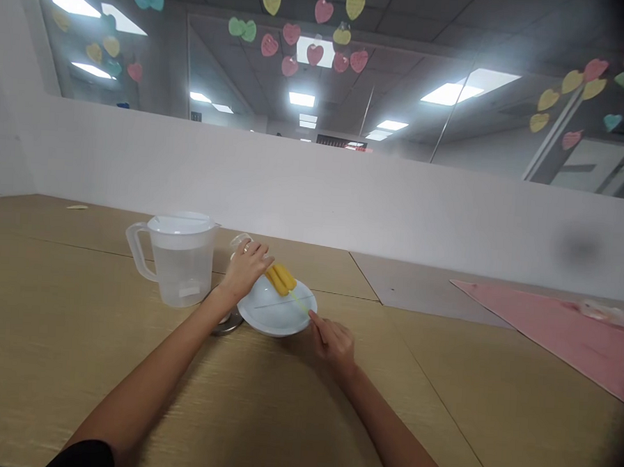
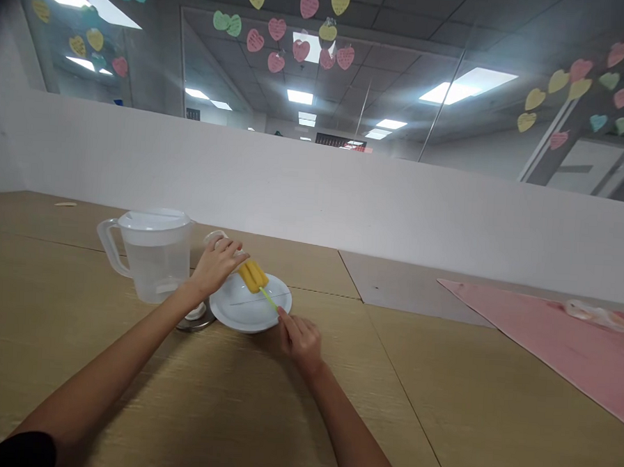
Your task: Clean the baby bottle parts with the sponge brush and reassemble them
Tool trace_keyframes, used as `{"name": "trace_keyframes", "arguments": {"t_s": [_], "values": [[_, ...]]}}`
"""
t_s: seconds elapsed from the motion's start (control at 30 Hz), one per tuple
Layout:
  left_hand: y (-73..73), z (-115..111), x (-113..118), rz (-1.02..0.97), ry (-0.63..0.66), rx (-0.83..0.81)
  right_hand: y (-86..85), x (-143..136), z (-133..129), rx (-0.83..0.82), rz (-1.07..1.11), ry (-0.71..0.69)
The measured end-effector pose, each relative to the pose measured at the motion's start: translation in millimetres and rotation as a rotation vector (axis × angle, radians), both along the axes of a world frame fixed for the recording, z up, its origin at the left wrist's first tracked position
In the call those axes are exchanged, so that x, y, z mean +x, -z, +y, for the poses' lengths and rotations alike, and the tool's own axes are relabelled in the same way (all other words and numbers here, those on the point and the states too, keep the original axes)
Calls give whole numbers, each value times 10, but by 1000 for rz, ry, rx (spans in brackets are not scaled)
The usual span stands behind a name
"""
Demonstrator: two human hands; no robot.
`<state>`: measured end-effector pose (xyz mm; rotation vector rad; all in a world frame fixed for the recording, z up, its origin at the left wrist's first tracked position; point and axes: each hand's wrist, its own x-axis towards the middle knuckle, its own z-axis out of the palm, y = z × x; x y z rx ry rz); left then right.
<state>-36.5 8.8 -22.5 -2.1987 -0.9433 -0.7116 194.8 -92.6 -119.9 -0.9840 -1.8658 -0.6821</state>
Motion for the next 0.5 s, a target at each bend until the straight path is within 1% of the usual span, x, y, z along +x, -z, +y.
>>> {"name": "trace_keyframes", "arguments": {"t_s": [0.07, 0.13, 0.2, 0.27, 0.3, 0.37, 0.43, 0.5], "values": [[8, 31, -43, -8, -12, -21, -1, 16, 4, -58, 158, 24], [-10, 40, -73, -49, -19, -60, -23, 32, 9, -146, 377, 88], [-63, 15, -85, -117, -18, -121, -51, 56, 24, -247, 595, 190], [-150, -52, -79, -167, 7, -192, -65, 87, 49, -331, 727, 274], [-202, -101, -72, -179, 26, -226, -62, 101, 63, -365, 751, 305], [-306, -225, -52, -182, 65, -293, -34, 122, 88, -429, 719, 363], [-393, -369, -27, -175, 100, -367, 10, 127, 106, -495, 624, 425], [-454, -517, 2, -153, 157, -449, 51, 120, 117, -547, 500, 454]]}}
